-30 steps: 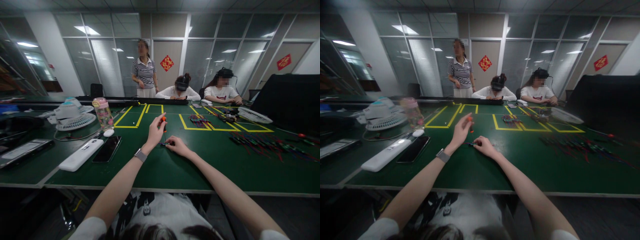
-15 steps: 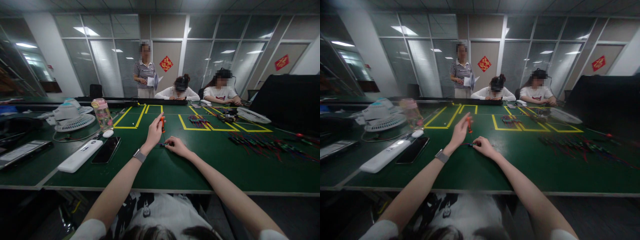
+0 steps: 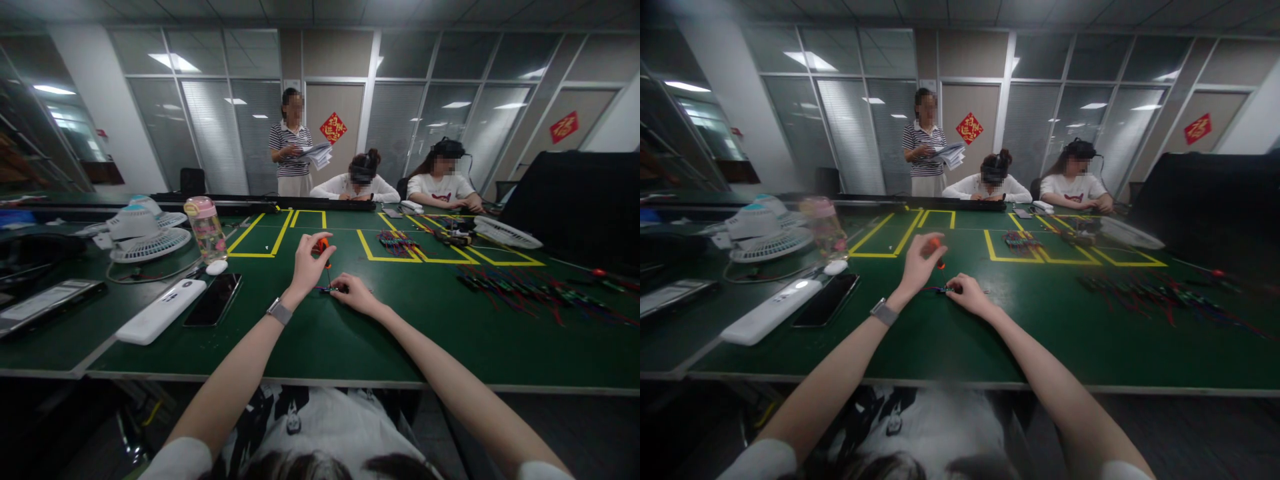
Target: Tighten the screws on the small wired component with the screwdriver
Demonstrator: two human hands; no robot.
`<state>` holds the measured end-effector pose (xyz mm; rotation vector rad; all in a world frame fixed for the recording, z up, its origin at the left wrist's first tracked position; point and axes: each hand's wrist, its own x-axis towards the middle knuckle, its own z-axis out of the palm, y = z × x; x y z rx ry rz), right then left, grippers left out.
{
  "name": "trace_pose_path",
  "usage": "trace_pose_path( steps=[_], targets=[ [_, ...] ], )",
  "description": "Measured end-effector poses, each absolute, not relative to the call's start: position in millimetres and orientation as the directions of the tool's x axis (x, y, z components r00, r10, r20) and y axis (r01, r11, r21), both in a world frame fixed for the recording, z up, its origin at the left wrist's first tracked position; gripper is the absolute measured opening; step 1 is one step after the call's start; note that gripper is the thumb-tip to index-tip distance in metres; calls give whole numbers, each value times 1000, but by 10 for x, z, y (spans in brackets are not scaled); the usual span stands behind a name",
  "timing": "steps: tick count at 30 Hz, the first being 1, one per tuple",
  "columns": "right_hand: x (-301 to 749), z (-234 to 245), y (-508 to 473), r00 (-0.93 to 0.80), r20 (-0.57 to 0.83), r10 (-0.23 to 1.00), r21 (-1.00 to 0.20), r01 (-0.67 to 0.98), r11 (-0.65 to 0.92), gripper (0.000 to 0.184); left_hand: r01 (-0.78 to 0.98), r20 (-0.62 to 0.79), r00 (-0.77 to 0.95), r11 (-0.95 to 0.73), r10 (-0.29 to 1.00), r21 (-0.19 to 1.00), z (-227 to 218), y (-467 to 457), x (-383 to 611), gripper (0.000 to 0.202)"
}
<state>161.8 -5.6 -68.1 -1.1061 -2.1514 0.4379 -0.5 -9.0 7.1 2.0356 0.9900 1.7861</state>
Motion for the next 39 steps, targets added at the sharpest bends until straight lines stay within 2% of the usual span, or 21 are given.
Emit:
trace_pose_path(
  steps=[9, 18, 25, 39],
  targets=[
    [1628, -695, -39, -422, 400, 814, -571, 580, 581, 13, 82, 680, 97, -687, 727, 722, 45, -56, 8, 38],
    [1612, -667, -65, -416, 398, 818, -564, 592, 576, 13, 200, 721, 50, -715, 691, 670, 28, -63, -9, 33],
    [1612, -673, -61, -411, 403, 818, -567, 589, 576, 13, 106, 693, 88, -699, 715, 708, 38, -75, 0, 38],
    [1610, -681, -56, -405, 396, 825, -573, 593, 566, 13, 86, 689, 50, -690, 723, 718, -8, -16, 15, 35]
  ],
)
